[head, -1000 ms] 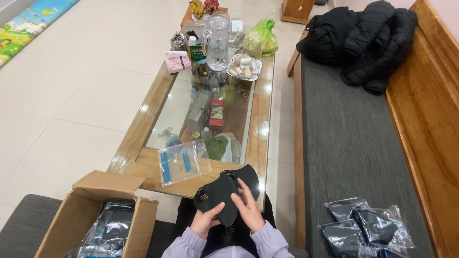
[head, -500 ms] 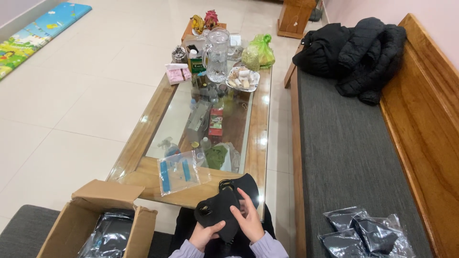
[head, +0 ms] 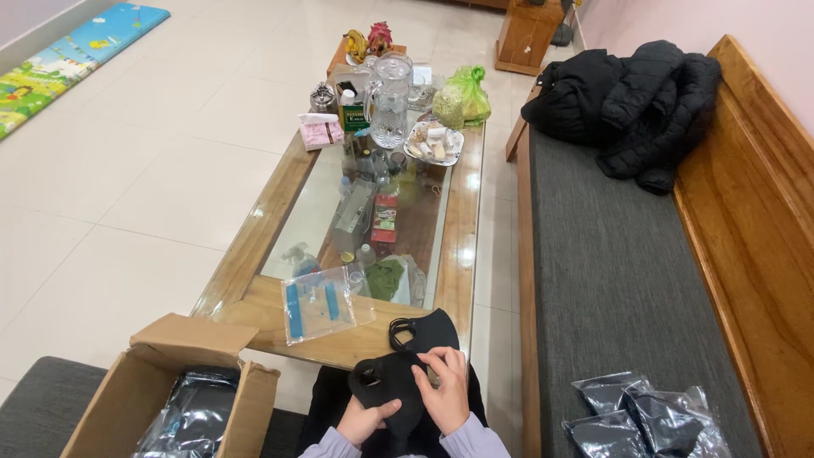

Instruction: Inspecting the elasticity of face mask ear loops by stretching them manually

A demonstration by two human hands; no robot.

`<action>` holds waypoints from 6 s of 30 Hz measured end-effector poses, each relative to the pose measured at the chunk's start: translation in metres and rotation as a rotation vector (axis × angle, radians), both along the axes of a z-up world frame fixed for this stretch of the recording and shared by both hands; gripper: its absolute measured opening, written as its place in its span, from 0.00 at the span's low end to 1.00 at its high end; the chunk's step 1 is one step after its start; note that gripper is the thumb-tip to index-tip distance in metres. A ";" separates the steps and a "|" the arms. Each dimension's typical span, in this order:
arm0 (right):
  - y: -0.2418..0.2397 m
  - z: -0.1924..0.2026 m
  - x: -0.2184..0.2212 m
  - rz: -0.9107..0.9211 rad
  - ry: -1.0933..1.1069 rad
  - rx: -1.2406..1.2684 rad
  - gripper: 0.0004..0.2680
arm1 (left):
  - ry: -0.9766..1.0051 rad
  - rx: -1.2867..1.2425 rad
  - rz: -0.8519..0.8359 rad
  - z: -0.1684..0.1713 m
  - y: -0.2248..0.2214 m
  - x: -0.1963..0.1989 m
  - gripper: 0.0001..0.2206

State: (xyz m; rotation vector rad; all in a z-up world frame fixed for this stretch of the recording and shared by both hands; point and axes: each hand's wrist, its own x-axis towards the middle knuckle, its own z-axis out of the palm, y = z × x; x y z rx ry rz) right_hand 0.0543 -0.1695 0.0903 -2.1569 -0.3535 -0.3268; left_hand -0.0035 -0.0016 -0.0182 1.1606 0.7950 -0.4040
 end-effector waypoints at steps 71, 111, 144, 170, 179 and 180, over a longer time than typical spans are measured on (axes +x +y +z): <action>-0.044 -0.068 0.024 -0.284 0.563 -0.295 0.17 | 0.060 -0.104 0.387 0.088 0.014 0.007 0.30; -0.007 0.025 -0.005 0.053 0.041 0.098 0.07 | -0.097 -0.102 0.052 0.050 -0.003 -0.017 0.27; 0.000 -0.094 -0.004 0.047 0.487 0.718 0.09 | -0.018 0.003 0.333 0.020 0.022 -0.004 0.36; -0.032 -0.061 0.026 -0.257 0.437 -0.207 0.16 | 0.028 -0.041 0.431 0.072 0.020 -0.001 0.27; -0.030 -0.075 0.030 -0.203 0.441 -0.323 0.18 | 0.051 -0.067 0.433 0.073 0.014 0.001 0.28; -0.030 -0.075 0.030 -0.206 0.457 -0.317 0.18 | 0.079 -0.064 0.423 0.081 0.013 0.001 0.30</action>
